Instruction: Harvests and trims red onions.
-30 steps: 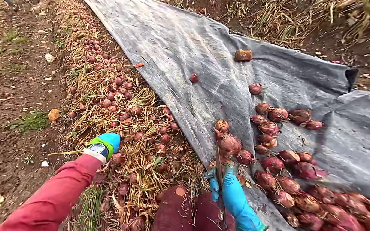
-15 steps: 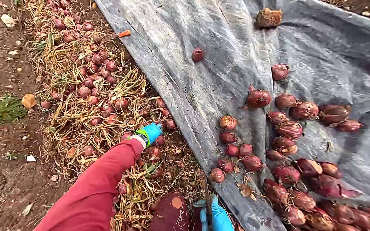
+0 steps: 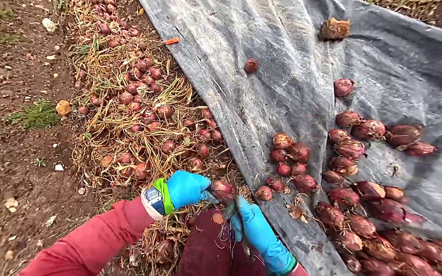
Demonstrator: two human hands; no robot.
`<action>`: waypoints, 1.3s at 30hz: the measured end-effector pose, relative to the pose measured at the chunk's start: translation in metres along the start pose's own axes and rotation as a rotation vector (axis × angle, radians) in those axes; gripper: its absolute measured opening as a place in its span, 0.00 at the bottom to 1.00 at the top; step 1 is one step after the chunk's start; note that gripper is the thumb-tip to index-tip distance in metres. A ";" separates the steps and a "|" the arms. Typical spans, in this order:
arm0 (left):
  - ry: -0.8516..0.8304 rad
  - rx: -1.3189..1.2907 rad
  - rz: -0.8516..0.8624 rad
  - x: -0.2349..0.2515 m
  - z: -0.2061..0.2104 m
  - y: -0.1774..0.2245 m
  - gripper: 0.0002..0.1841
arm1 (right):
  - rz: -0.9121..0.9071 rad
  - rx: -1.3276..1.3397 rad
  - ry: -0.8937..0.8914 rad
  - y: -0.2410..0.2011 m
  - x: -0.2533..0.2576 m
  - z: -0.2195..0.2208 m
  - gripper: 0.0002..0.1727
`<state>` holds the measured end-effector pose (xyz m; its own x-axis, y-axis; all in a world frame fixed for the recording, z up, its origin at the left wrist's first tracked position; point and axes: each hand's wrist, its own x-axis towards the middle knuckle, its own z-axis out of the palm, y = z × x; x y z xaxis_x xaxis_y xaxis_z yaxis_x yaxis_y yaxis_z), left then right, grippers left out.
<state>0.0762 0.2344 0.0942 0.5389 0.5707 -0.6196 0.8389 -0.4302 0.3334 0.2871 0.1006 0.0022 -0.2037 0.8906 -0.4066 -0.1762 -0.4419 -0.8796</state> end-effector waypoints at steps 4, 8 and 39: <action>0.220 -0.086 -0.061 -0.027 0.025 0.032 0.17 | 0.085 -0.163 -0.067 0.017 -0.021 0.002 0.49; -0.056 0.062 0.048 -0.021 0.020 0.070 0.21 | 0.048 -0.308 -0.069 -0.001 -0.028 -0.005 0.51; -0.087 -0.116 -0.207 0.047 0.017 0.012 0.36 | 0.029 0.277 0.093 0.048 0.012 -0.015 0.50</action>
<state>0.1103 0.2441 0.0571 0.3506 0.5736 -0.7404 0.9365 -0.2246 0.2694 0.2906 0.0917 -0.0489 -0.1253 0.8774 -0.4631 -0.4304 -0.4686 -0.7715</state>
